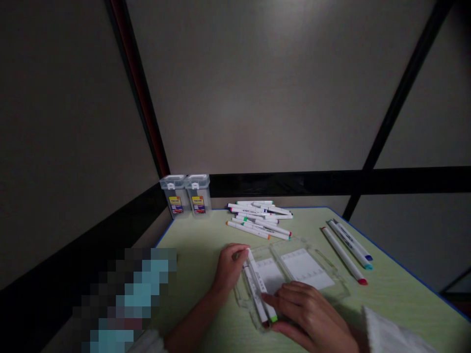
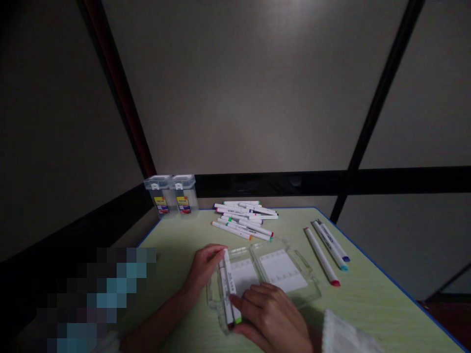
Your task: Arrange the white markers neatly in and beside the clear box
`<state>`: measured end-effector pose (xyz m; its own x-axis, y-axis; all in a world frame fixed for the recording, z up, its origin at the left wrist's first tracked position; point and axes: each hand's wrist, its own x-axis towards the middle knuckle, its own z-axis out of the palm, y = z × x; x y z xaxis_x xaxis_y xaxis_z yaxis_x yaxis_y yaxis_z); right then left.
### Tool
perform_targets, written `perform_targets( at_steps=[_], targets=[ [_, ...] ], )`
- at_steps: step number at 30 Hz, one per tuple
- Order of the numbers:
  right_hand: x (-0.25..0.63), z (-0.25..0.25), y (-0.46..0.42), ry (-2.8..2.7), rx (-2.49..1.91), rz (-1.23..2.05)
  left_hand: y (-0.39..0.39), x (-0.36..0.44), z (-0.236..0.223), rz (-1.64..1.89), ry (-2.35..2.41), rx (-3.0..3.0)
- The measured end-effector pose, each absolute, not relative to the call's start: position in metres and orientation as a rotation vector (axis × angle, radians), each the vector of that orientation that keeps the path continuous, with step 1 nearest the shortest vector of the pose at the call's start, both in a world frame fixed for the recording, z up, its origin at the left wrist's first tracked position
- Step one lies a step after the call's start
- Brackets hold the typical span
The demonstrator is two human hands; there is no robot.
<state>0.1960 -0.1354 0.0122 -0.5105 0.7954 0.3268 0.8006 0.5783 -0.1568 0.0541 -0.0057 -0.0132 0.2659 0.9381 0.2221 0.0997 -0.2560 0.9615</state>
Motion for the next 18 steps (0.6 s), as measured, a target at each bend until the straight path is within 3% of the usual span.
perform_targets(
  at_steps=[18],
  targets=[
    [0.1981, 0.0103, -0.1355, -2.462, -1.297, 0.077, -0.0091, 0.0555, -0.0134, 1.134, 1.039, 1.721]
  ],
)
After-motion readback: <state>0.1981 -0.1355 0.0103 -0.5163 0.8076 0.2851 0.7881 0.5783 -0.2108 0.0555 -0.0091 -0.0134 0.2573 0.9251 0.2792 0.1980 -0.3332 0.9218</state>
